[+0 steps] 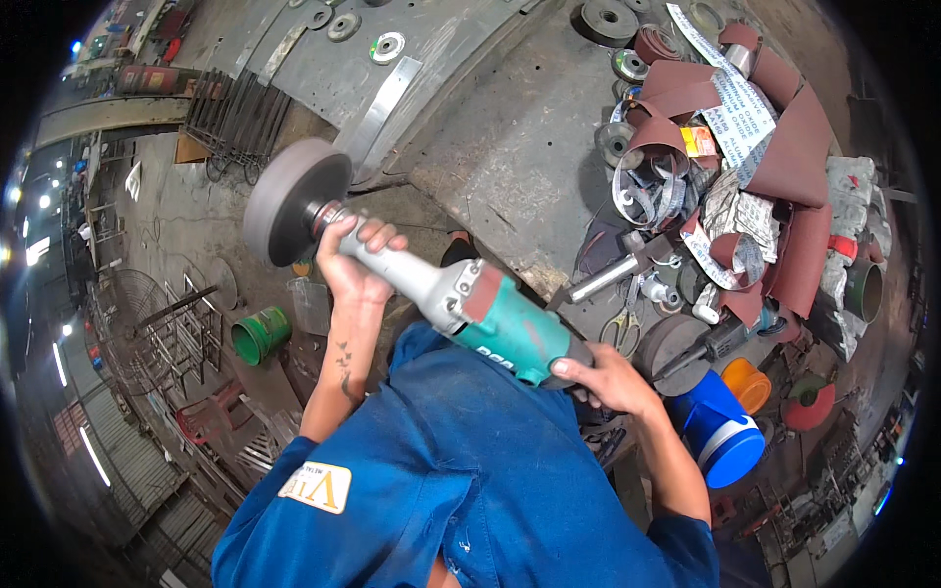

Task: The person polishes a curved metal strip with a handheld power polisher.

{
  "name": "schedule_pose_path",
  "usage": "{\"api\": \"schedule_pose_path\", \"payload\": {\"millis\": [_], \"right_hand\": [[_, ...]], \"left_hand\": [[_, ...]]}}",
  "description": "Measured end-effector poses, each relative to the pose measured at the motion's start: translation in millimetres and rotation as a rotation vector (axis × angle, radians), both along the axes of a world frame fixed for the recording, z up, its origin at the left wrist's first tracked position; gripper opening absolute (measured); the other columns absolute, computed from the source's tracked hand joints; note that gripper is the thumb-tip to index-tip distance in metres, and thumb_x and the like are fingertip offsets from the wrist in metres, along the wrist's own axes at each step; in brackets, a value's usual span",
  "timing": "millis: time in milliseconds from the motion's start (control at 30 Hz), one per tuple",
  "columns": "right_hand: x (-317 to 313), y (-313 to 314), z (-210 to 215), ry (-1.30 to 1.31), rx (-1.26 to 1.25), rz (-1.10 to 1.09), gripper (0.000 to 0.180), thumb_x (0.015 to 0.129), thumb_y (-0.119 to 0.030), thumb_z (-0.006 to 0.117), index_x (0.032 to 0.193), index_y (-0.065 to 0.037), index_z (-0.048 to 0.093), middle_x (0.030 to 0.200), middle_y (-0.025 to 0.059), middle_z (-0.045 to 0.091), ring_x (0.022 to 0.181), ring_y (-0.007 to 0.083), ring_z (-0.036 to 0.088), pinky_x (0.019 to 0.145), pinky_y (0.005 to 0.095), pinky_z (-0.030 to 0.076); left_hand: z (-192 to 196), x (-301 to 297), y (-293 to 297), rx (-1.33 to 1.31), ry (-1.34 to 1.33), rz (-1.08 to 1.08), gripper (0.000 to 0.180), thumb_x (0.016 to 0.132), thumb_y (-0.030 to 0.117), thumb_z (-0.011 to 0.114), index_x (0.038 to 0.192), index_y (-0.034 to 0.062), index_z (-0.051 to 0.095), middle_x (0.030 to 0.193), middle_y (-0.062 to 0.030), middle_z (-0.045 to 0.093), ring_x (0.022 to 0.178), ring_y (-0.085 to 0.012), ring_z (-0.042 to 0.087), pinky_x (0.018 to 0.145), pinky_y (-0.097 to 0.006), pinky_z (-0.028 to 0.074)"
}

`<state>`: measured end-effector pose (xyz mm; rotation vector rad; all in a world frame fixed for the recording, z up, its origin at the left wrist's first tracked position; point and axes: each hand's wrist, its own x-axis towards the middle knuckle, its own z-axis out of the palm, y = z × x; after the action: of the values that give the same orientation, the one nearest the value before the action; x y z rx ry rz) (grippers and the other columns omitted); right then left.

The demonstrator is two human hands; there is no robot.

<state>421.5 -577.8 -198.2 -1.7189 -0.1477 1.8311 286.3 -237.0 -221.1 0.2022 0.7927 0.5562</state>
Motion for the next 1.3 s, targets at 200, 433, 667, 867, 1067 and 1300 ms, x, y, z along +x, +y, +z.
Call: {"api": "schedule_pose_path", "payload": {"millis": [200,433,667,867,1067,1300], "right_hand": [[9,-4,-5,-0.012,0.024,-0.022,0.07,0.087,-0.06,0.066,0.113,0.005,0.062,0.066,0.0044,0.061,0.05,0.0113,0.057,0.044,0.0245,0.044],[24,-8,-6,-0.103,0.057,-0.142,0.062,0.089,-0.053,0.067,0.105,0.006,0.062,0.068,0.0057,0.06,0.049,0.0112,0.056,0.043,0.0269,0.044],[1,-10,-11,0.017,0.047,0.006,0.064,0.088,-0.06,0.066,0.098,0.003,0.063,0.061,0.0027,0.057,0.048,0.0101,0.053,0.044,0.0249,0.041],[41,0,3,-0.077,0.05,-0.051,0.066,0.087,-0.061,0.065,0.104,0.003,0.066,0.059,0.0033,0.058,0.045,0.0099,0.053,0.042,0.0249,0.041],[94,-3,-3,-0.119,0.127,-0.141,0.067,0.09,-0.061,0.062,0.1,0.005,0.063,0.063,0.0041,0.056,0.044,0.0108,0.052,0.039,0.0254,0.041],[144,7,3,-0.093,0.195,-0.175,0.069,0.094,-0.063,0.054,0.106,0.005,0.063,0.062,0.0055,0.057,0.044,0.0102,0.052,0.037,0.0235,0.04]], "left_hand": [[22,25,-5,-0.057,0.043,-0.035,0.015,0.078,0.016,0.062,0.086,0.0097,0.052,0.066,0.0006,0.044,0.058,-0.0145,0.044,0.067,-0.038,0.042],[-5,51,6,0.034,-0.037,-0.055,0.017,0.079,0.015,0.065,0.087,0.0109,0.052,0.067,0.0002,0.046,0.059,-0.0153,0.049,0.067,-0.042,0.047],[6,7,-2,0.01,0.061,0.012,0.015,0.079,0.016,0.063,0.085,0.0113,0.05,0.065,0.0004,0.045,0.057,-0.0148,0.046,0.065,-0.039,0.044],[5,57,2,0.034,0.049,-0.009,0.017,0.078,0.016,0.063,0.084,0.0121,0.047,0.065,0.001,0.044,0.057,-0.0143,0.046,0.065,-0.038,0.044],[-3,130,11,0.051,-0.007,-0.056,0.016,0.077,0.015,0.065,0.083,0.0102,0.051,0.065,-0.0002,0.047,0.056,-0.0158,0.048,0.064,-0.041,0.046],[-6,197,21,0.054,-0.055,-0.093,0.018,0.076,0.013,0.066,0.083,0.0107,0.05,0.066,-0.001,0.048,0.055,-0.0174,0.049,0.067,-0.047,0.049]]}}
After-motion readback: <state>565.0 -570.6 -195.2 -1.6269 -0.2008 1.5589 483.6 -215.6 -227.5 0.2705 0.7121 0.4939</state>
